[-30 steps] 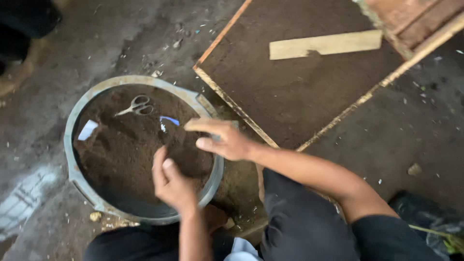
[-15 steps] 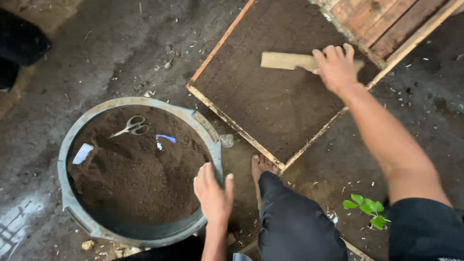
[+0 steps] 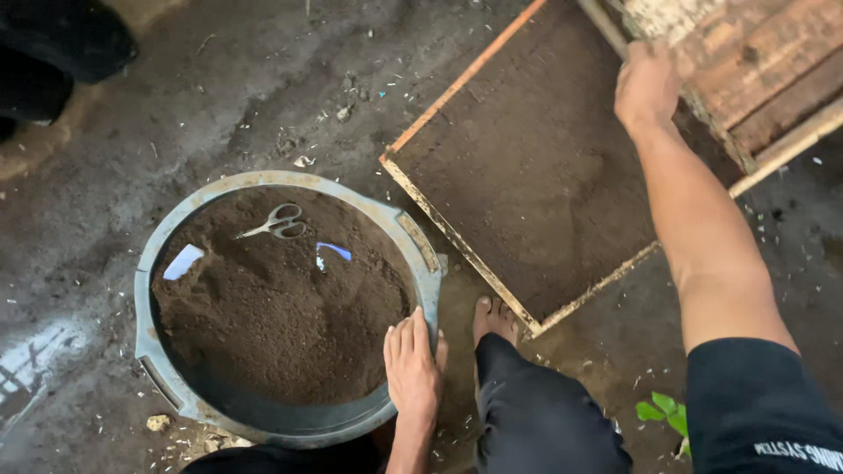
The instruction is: The person levels soil in a wooden frame using a flat wooden tool, repeatedly smoothing the surface and moving soil from a bucket into the frame by hand.
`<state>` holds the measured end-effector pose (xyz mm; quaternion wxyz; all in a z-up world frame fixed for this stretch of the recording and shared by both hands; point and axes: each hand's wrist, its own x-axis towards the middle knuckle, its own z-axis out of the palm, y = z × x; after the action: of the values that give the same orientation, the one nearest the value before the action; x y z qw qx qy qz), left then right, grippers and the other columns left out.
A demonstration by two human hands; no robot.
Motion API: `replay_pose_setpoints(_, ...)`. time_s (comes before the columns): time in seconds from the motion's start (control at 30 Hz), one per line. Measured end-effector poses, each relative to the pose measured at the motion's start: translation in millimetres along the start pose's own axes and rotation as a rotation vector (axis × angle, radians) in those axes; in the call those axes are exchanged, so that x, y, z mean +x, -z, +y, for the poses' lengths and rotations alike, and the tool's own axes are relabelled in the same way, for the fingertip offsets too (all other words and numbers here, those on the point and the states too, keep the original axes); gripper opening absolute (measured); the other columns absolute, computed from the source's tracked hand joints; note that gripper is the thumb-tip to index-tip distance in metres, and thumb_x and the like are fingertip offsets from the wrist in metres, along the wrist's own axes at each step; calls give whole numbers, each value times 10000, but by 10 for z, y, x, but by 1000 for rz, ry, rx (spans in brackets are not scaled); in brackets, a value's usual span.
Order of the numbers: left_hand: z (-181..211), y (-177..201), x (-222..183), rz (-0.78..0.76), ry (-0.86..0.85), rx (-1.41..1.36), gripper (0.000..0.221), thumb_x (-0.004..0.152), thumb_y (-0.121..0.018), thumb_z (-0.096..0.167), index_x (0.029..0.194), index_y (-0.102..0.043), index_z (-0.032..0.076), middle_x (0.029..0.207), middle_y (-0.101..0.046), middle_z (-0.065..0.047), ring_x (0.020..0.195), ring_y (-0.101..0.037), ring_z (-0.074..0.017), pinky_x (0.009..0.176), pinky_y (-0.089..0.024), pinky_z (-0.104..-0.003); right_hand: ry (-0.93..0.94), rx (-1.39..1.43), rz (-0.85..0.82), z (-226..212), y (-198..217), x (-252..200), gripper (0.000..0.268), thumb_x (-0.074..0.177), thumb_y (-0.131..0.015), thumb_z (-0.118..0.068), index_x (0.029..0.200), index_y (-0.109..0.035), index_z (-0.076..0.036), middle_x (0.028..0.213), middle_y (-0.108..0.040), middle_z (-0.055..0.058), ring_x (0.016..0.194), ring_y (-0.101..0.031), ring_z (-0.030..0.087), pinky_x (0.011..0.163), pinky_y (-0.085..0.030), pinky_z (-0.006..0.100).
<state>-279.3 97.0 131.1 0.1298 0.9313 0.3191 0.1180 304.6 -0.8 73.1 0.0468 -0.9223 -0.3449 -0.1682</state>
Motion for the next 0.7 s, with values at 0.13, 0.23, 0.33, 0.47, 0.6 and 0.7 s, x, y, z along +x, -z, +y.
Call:
replay_pose_setpoints(0.13, -72, -86, -45, -14, 14, -50, 552, 904, -697, 289, 1390, -578, 56, 1250, -681, -85, 1190, -613, -252, 1149, -415, -452, 145, -9, -70, -275, 223, -197, 185, 1085, -726, -77, 1190, -610, 22, 1120, -490, 194, 1011, -491, 371, 700, -568, 535)
replay_pose_setpoints(0.23, -101, -142, -84, -79, 20, -55, 619, 888, -717, 318, 1428, -551, 63, 1294, -672, -88, 1211, -607, -257, 1171, -395, -455, 266, 31, -276, -377, 573, -420, 292, 1197, -447, -132, 995, -605, 6, 954, -557, 177, 861, -486, 312, 682, -421, 451)
replay_pose_setpoints(0.33, -108, -89, -80, -104, 11, -55, 669, 871, -724, 321, 1448, -527, 46, 1307, -654, -90, 1224, -593, -255, 1188, -371, -457, 472, -87, -143, -272, 512, -515, 137, 1067, -585, -198, 1169, -635, -122, 1114, -632, 89, 927, -568, 346, 756, -498, 473)
replay_pose_setpoints(0.47, -109, -89, -79, -140, 33, -122, 669, 876, -712, 309, 1461, -511, 54, 1314, -637, -94, 1236, -573, -268, 1199, -345, -475, 346, 34, -52, -193, 275, -183, 123, 1108, -570, -77, 1218, -621, -56, 1138, -544, 183, 959, -489, 388, 873, -442, 584)
replay_pose_setpoints(0.6, -118, -89, -83, -158, 39, -130, 641, 912, -688, 312, 1469, -506, 52, 1291, -633, -106, 1230, -563, -286, 1208, -329, -485, 437, -117, -119, -523, 205, -63, 87, 1027, -579, -95, 981, -652, -81, 904, -640, 152, 765, -560, 347, 644, -425, 493)
replay_pose_setpoints(0.7, -94, -39, -52, -148, 47, -134, 638, 896, -688, 306, 1459, -521, 55, 1317, -645, -102, 1236, -570, -269, 1213, -317, -471, 624, -117, -120, -612, 392, -443, 270, 1026, -571, -173, 1288, -624, -134, 1178, -615, 63, 975, -566, 329, 768, -525, 459)
